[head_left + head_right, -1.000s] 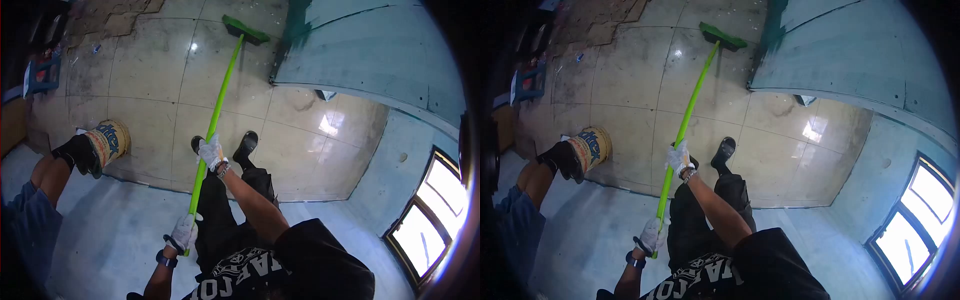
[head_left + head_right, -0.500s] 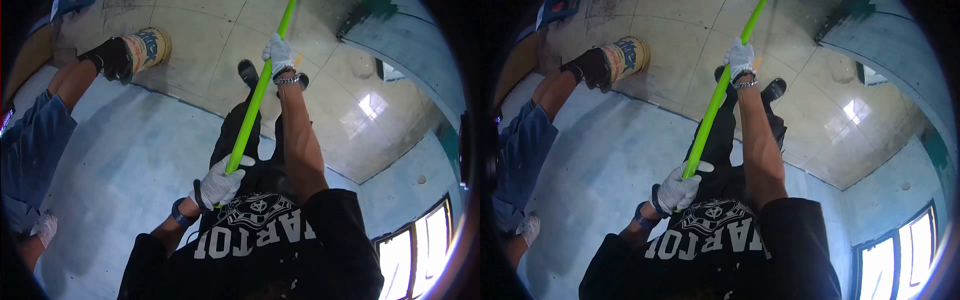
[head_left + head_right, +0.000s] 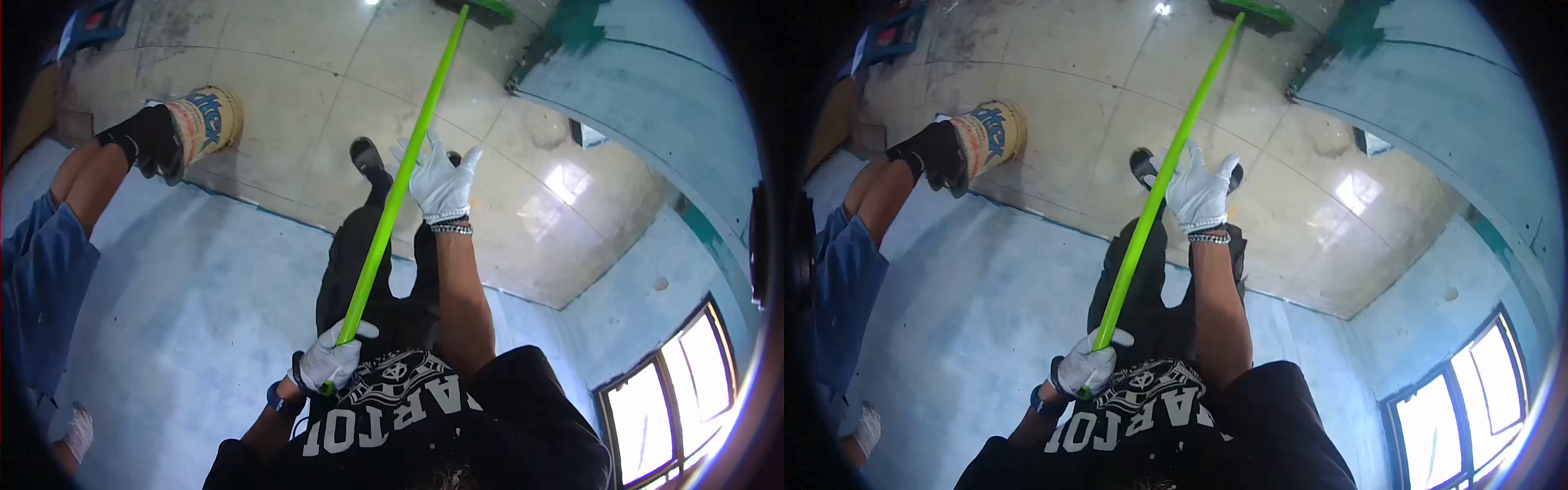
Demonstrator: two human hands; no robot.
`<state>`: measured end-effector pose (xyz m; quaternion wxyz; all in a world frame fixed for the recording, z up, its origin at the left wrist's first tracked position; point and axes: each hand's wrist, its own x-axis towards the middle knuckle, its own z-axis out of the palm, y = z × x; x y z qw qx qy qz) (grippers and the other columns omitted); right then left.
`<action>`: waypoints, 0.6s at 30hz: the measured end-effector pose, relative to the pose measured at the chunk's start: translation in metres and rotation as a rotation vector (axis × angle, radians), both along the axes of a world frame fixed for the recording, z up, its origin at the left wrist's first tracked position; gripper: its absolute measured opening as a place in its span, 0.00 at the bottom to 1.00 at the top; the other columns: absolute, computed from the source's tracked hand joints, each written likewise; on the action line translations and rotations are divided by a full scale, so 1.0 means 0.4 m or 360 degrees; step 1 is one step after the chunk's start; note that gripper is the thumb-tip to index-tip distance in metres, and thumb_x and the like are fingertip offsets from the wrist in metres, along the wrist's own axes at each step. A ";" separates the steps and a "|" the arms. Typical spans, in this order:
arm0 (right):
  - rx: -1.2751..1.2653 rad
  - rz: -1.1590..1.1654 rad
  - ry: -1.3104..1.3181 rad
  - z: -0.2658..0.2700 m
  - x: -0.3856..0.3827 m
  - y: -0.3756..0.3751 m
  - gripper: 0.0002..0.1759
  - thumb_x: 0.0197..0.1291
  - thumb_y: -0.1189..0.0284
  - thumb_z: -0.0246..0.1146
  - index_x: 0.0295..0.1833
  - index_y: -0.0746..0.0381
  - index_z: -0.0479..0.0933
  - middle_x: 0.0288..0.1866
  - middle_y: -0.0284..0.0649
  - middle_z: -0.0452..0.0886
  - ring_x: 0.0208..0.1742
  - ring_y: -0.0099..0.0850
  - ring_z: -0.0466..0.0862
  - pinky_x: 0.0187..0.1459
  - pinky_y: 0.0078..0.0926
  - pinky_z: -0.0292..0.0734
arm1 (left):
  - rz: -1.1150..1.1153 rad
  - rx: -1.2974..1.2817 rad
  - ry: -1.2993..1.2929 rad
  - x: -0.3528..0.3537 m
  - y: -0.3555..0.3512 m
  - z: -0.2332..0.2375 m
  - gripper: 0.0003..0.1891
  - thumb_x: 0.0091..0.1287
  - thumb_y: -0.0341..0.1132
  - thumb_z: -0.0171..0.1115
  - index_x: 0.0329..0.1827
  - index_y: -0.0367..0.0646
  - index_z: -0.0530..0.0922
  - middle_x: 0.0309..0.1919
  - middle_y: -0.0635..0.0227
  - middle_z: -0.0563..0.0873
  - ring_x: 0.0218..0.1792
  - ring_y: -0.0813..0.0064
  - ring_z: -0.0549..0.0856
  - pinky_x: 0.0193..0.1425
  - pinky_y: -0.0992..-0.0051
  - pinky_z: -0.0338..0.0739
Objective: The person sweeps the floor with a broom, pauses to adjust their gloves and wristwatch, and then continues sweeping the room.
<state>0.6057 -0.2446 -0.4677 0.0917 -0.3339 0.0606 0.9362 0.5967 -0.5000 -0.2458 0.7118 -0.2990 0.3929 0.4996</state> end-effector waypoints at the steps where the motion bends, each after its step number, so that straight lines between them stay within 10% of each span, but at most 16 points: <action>1: 0.0053 0.0059 -0.0021 -0.008 0.021 -0.001 0.60 0.47 0.24 0.41 0.76 0.52 0.35 0.76 0.59 0.37 0.73 0.60 0.49 0.69 0.58 0.48 | 0.0005 -0.0028 -0.0017 0.001 0.016 -0.004 0.15 0.71 0.27 0.43 0.59 0.42 0.67 0.13 0.81 0.65 0.09 0.89 0.62 0.13 0.85 0.59; 7: 0.0269 -0.0058 -0.0063 0.089 0.073 0.061 0.58 0.48 0.25 0.43 0.76 0.49 0.37 0.77 0.55 0.39 0.74 0.52 0.49 0.66 0.61 0.51 | -0.0138 0.0016 0.0255 -0.001 0.109 0.014 0.17 0.71 0.30 0.45 0.61 0.39 0.65 0.17 0.77 0.68 0.16 0.88 0.68 0.19 0.85 0.63; 12: 0.0640 -0.0082 -0.0050 0.368 0.015 0.158 0.58 0.48 0.25 0.44 0.77 0.48 0.37 0.77 0.54 0.36 0.77 0.47 0.39 0.71 0.57 0.32 | -0.1461 0.0343 0.1852 0.006 0.206 0.055 0.13 0.67 0.41 0.52 0.40 0.37 0.72 0.27 0.49 0.81 0.33 0.45 0.81 0.37 0.55 0.75; 18: 0.1641 -0.0094 0.0127 0.784 -0.107 0.179 0.55 0.51 0.27 0.45 0.76 0.48 0.40 0.76 0.55 0.41 0.76 0.51 0.45 0.70 0.59 0.39 | -0.1771 0.0100 0.1998 -0.003 0.239 0.150 0.23 0.67 0.54 0.49 0.37 0.38 0.74 0.31 0.46 0.82 0.37 0.44 0.82 0.41 0.52 0.74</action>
